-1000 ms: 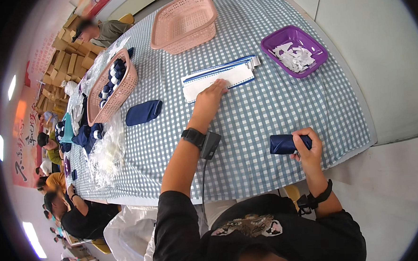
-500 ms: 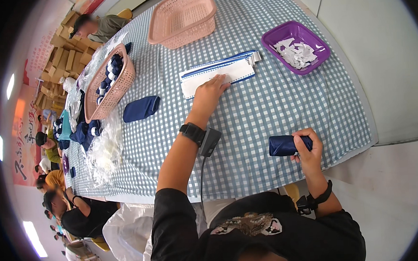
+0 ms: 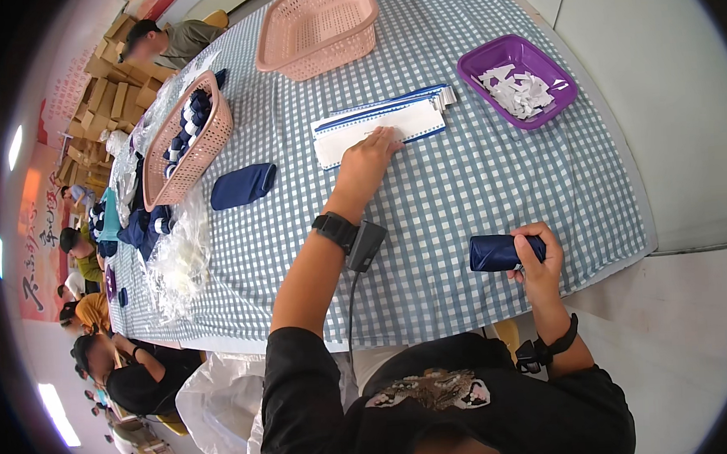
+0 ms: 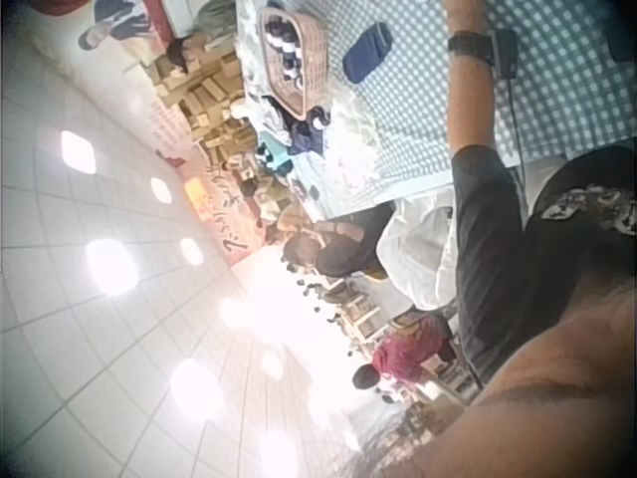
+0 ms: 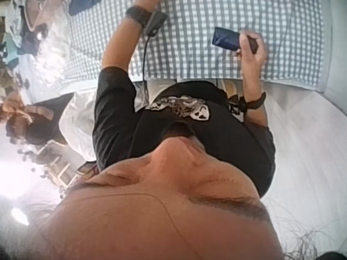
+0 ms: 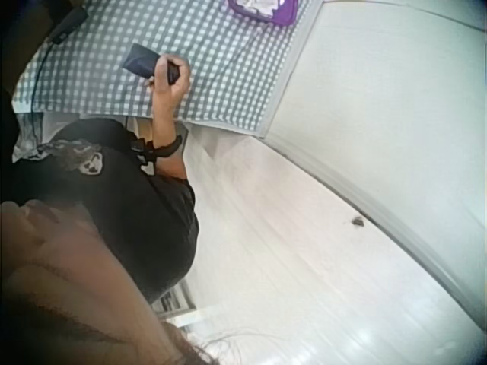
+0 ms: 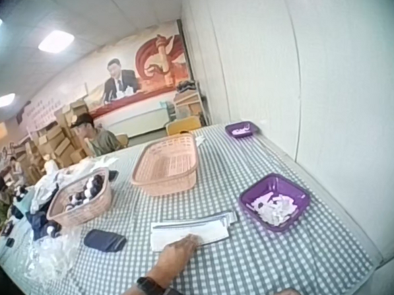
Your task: The recorder is wrapping blue socks or fabric items with paper labels, placing them into a basket, and then emptying the basket into a larger sack.
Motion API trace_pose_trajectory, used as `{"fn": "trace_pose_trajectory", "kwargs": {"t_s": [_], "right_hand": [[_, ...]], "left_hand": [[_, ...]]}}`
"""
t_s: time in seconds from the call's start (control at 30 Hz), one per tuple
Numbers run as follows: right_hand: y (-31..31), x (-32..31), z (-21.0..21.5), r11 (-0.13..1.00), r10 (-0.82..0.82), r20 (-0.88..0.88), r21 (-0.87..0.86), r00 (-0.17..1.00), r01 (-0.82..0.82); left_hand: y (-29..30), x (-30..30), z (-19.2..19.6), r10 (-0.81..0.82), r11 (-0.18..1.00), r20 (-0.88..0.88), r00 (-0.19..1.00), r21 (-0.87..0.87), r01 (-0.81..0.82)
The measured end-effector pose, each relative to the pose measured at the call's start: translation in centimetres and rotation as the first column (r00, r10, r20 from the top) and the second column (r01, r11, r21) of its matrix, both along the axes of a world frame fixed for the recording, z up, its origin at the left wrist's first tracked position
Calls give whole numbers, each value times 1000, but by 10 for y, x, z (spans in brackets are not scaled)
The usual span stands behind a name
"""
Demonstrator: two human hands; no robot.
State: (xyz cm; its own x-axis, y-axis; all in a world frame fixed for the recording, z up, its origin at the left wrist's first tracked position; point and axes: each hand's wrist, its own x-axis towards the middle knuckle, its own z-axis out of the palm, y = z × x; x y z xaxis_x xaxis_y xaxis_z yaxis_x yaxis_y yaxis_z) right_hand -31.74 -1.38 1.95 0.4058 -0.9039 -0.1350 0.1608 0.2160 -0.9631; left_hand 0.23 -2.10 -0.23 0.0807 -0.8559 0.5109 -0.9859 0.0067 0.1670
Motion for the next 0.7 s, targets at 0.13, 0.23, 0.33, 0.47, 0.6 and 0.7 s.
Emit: {"fn": "trace_pose_trajectory", "kwargs": {"t_s": [0.13, 0.23, 0.33, 0.47, 0.6, 0.7], "right_hand": [[0, 0, 0, 1000, -3, -5, 9, 1000, 3], [0, -1, -2, 1000, 5, -1, 4, 1000, -5], [0, 0, 0, 1000, 7, -4, 8, 1000, -7], [0, 1, 0, 1000, -4, -8, -3, 1000, 4], [0, 1, 0, 1000, -3, -17, -9, 1000, 3], [-1, 1, 0, 1000, -6, -25, -9, 1000, 6]], "left_hand": [[-2, -2, 3, 28, 997, -8, 1000, 68, -27], [-3, -1, -2, -5, 1000, 34, 999, 30, 4], [-1, 3, -10, -47, 999, 153, 987, -6, 49], [0, 1, -11, -21, 1000, 124, 992, -2, 22], [1, -4, 0, 18, 1000, -115, 993, 1, -18], [1, -13, 14, 120, 991, -319, 940, 89, -97]]}}
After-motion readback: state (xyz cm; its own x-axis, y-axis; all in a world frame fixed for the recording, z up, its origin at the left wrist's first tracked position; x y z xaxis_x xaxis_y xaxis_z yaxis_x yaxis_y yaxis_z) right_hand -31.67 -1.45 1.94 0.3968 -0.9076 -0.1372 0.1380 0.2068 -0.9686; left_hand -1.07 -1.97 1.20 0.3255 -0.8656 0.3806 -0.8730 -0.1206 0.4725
